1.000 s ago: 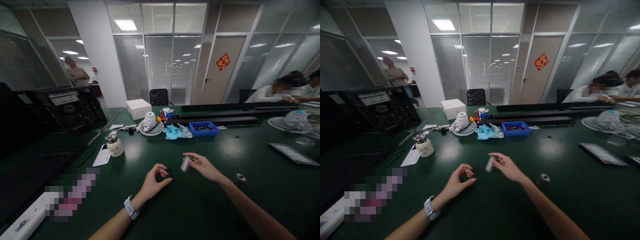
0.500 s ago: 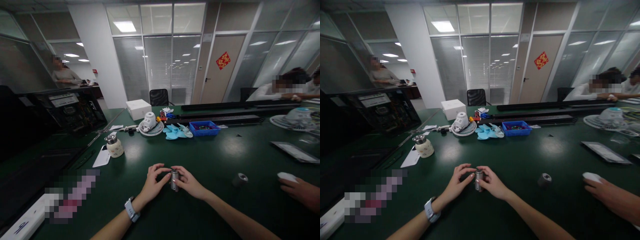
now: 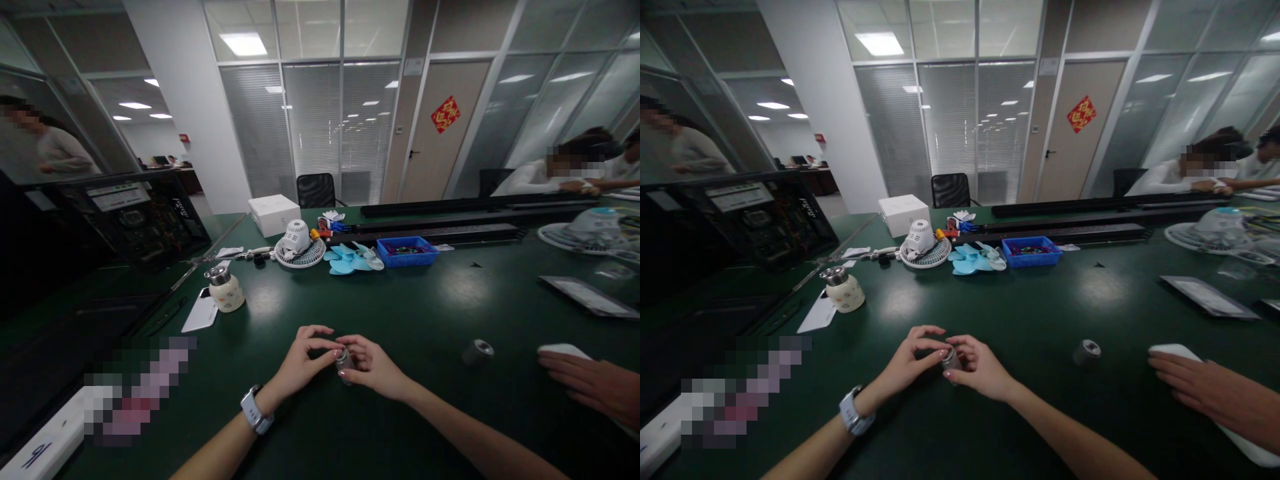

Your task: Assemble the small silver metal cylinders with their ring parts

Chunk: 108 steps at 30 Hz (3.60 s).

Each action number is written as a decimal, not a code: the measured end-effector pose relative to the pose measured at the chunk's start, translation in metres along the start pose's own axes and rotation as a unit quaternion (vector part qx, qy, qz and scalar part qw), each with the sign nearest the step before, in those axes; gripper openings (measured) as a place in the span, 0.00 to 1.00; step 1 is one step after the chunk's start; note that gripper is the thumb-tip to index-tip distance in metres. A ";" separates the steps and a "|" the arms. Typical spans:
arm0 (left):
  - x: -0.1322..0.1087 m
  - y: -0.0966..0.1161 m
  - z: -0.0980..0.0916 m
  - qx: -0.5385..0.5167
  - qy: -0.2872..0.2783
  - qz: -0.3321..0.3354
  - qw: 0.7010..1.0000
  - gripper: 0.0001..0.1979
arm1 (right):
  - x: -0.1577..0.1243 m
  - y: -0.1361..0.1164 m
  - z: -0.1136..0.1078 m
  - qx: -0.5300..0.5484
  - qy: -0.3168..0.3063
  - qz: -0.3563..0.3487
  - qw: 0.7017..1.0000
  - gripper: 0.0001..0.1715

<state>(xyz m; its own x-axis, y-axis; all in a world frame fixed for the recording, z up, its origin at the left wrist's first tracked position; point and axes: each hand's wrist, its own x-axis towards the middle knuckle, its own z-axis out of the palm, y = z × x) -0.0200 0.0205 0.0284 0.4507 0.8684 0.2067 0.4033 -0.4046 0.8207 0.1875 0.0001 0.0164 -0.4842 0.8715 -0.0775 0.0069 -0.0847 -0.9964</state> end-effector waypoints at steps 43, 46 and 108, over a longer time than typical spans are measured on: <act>-0.001 -0.023 0.004 0.247 0.099 -0.029 0.963 0.15 | 0.006 0.003 -0.038 0.296 0.064 0.047 0.952 0.22; -0.002 -0.020 0.004 0.255 0.092 -0.024 0.962 0.15 | 0.004 -0.003 -0.034 0.363 0.054 0.083 0.926 0.18; -0.002 -0.004 0.014 -0.204 0.066 -0.059 0.975 0.24 | -0.051 -0.064 -0.148 -0.557 0.355 0.006 0.751 0.24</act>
<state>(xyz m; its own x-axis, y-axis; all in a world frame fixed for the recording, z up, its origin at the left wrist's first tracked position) -0.0114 0.0168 0.0172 0.3020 0.9427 0.1420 0.0837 -0.1746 0.9811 0.3416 0.0326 0.0785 0.1082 0.9449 0.3089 0.9263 0.0170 -0.3764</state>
